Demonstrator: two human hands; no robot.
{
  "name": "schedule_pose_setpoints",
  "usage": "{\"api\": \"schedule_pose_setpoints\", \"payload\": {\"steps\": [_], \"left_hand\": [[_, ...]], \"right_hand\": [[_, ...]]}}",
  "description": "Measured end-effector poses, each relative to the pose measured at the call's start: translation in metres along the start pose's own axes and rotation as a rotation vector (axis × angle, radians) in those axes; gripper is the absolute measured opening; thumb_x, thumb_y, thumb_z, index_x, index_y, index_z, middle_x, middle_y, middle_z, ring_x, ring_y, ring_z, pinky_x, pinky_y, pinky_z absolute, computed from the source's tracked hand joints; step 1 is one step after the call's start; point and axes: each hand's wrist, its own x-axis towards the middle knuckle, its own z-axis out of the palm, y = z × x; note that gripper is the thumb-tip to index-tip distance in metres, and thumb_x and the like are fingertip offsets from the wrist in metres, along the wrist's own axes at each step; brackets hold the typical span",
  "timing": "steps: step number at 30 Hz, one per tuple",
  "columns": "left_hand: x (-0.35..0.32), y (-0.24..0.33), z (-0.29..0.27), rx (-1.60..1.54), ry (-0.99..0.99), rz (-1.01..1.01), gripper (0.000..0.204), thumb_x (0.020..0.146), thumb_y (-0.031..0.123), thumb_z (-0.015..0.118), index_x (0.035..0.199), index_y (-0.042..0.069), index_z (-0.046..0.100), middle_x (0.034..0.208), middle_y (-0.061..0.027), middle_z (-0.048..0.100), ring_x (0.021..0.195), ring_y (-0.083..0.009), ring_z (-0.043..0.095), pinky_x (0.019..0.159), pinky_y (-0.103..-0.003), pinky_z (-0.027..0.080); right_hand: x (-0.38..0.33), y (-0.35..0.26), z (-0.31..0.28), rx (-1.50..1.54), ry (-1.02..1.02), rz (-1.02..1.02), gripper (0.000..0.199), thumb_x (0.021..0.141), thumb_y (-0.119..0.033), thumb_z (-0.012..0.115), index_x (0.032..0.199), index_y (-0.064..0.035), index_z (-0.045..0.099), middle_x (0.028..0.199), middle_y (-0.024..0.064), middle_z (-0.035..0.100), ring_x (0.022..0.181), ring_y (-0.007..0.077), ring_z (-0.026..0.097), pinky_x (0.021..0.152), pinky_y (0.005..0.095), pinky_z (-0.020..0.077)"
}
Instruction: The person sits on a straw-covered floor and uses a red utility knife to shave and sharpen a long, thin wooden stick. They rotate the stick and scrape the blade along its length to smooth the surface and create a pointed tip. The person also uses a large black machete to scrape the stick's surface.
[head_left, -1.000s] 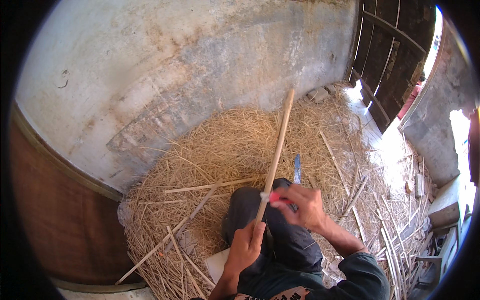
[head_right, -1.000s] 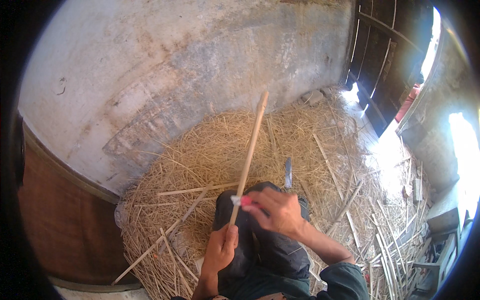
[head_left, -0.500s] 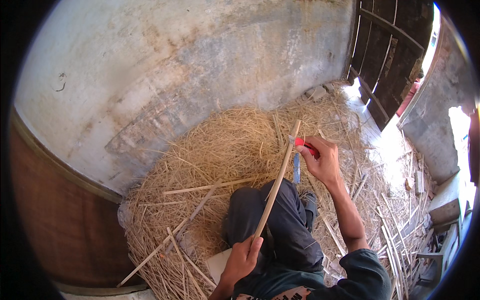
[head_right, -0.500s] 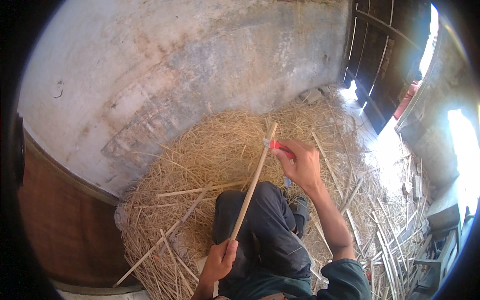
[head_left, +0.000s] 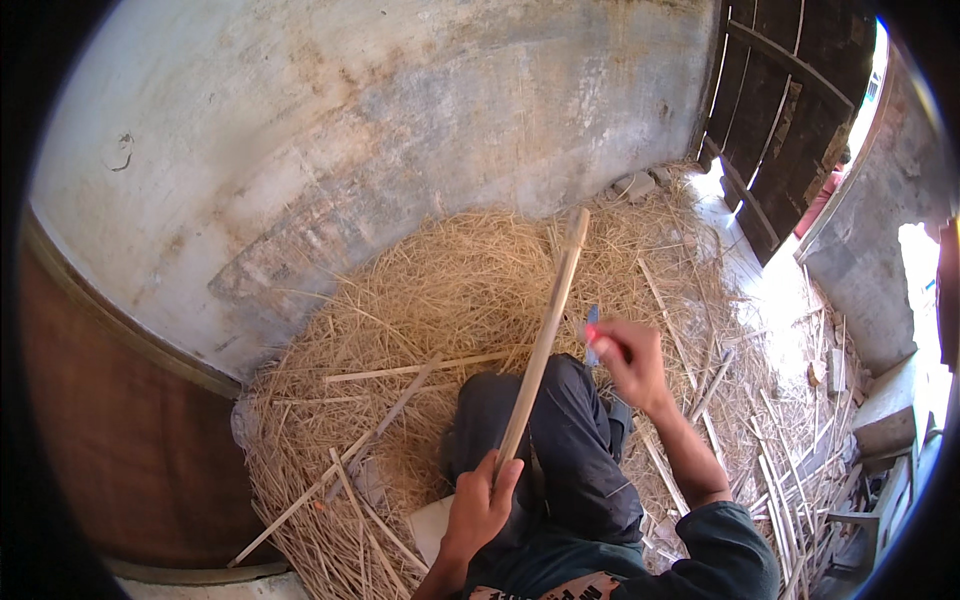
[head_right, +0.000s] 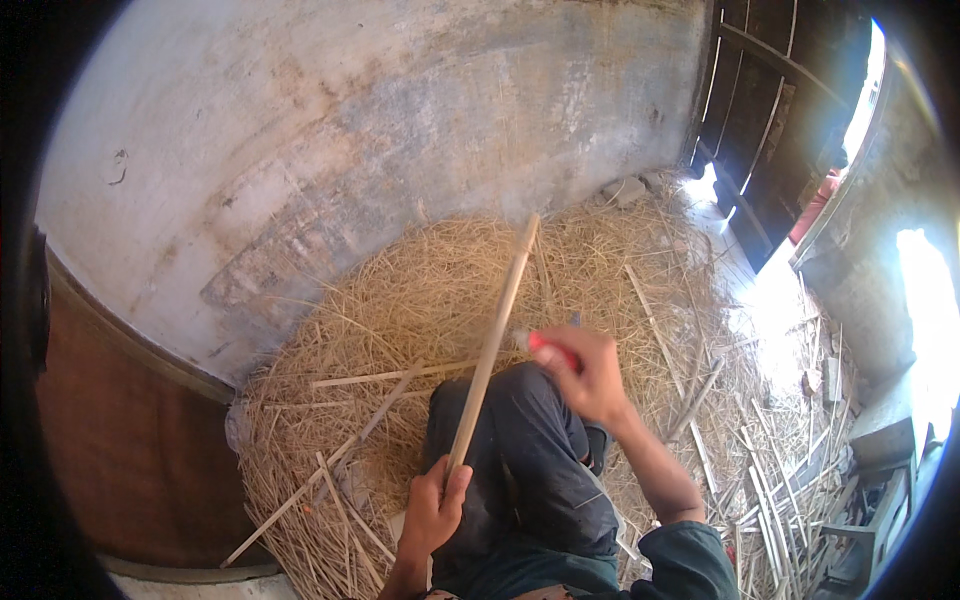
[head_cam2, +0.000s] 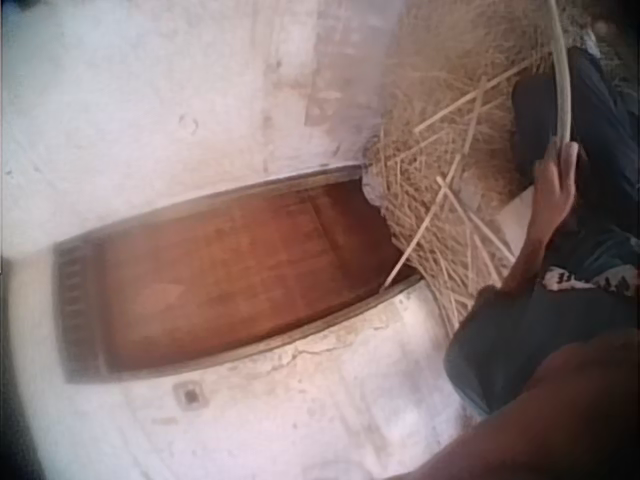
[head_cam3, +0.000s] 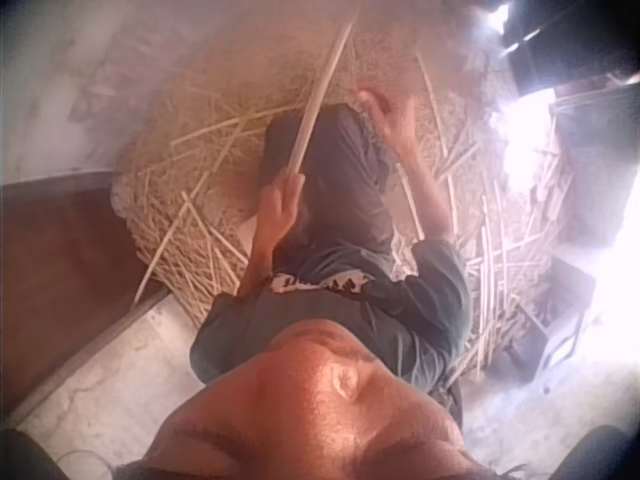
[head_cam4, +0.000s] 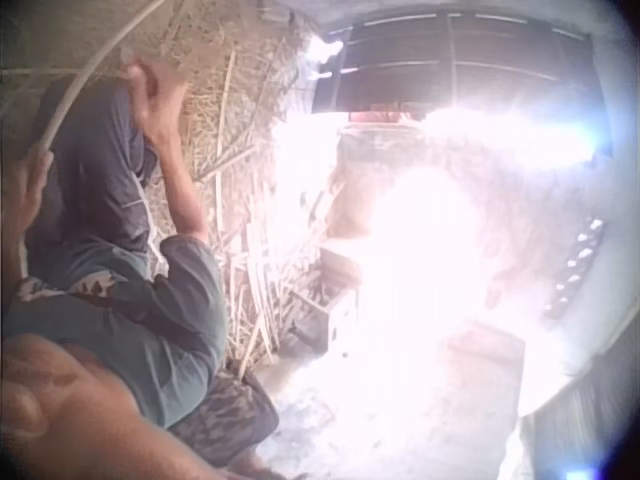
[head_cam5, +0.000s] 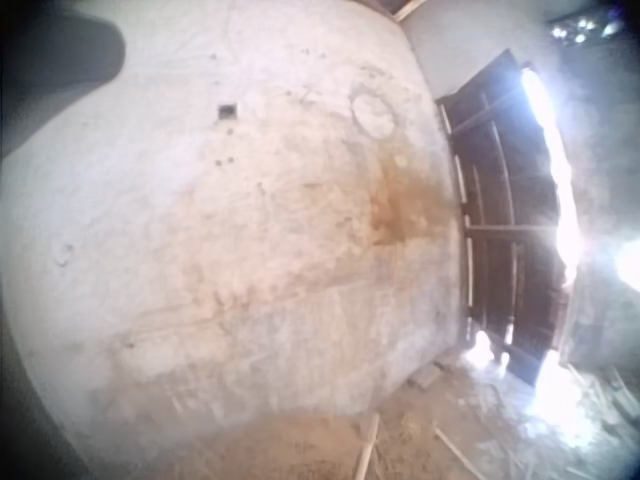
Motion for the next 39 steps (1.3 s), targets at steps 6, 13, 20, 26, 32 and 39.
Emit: {"api": "schedule_pose_setpoints", "payload": {"steps": [6, 13, 20, 26, 32, 39], "left_hand": [[0.009, 0.011, 0.003, 0.021, 0.066, 0.078, 0.04, 0.109, 0.034, 0.059, 0.093, -0.002, 0.056, 0.064, -0.0264, 0.056, 0.067, -0.0511, 0.062, 0.053, -0.048, 0.044], [0.012, 0.016, 0.005, 0.078, 0.048, 0.114, 0.038, 0.11, 0.033, 0.058, 0.092, -0.001, 0.055, 0.066, -0.0289, 0.056, 0.07, -0.0537, 0.061, 0.054, -0.053, 0.044], [0.016, 0.017, 0.006, 0.074, 0.068, 0.112, 0.04, 0.112, 0.033, 0.052, 0.091, -0.001, 0.058, 0.063, -0.0219, 0.056, 0.061, -0.0455, 0.062, 0.053, -0.048, 0.045], [0.015, 0.023, 0.002, 0.102, 0.073, 0.115, 0.038, 0.111, 0.032, 0.055, 0.091, -0.001, 0.057, 0.066, -0.0289, 0.057, 0.07, -0.0529, 0.061, 0.054, -0.055, 0.044], [-0.01, -0.001, 0.007, 0.123, -0.025, -0.011, 0.042, 0.111, 0.037, 0.053, 0.092, 0.0, 0.059, 0.062, -0.0239, 0.056, 0.064, -0.048, 0.063, 0.053, -0.051, 0.045], [-0.018, -0.009, 0.006, 0.144, -0.021, -0.054, 0.041, 0.111, 0.037, 0.054, 0.092, 0.001, 0.061, 0.057, -0.0166, 0.053, 0.051, -0.0356, 0.061, 0.05, -0.042, 0.042]], "right_hand": [[-0.028, -0.051, 0.013, -0.216, -0.236, -0.243, 0.028, 0.085, -0.028, 0.085, 0.105, -0.011, 0.076, 0.073, 0.0012, 0.061, 0.058, 0.0217, 0.065, 0.051, 0.0358, 0.0507], [-0.03, -0.059, 0.011, -0.265, -0.217, -0.261, 0.03, 0.085, -0.031, 0.084, 0.106, -0.0116, 0.076, 0.072, 0.0007, 0.057, 0.052, 0.0202, 0.061, 0.046, 0.0346, 0.0467], [-0.025, -0.061, 0.011, -0.291, -0.19, -0.231, 0.028, 0.086, -0.033, 0.084, 0.105, -0.0141, 0.076, 0.073, 0.0011, 0.06, 0.053, 0.0208, 0.063, 0.047, 0.0351, 0.0486], [-0.017, -0.061, 0.006, -0.316, -0.196, -0.199, 0.026, 0.088, -0.032, 0.083, 0.105, -0.0135, 0.078, 0.077, 0.0034, 0.067, 0.058, 0.023, 0.068, 0.049, 0.0359, 0.0516], [0.024, -0.007, -0.011, -0.342, 0.023, -0.023, 0.022, 0.091, -0.026, 0.08, 0.103, -0.0077, 0.08, 0.089, 0.012, 0.077, 0.071, 0.0266, 0.075, 0.061, 0.0347, 0.0572], [0.039, 0.019, -0.017, -0.372, 0.048, -0.001, 0.025, 0.092, -0.026, 0.079, 0.105, -0.0045, 0.08, 0.085, 0.0133, 0.076, 0.067, 0.0244, 0.072, 0.063, 0.0346, 0.0541]]}}
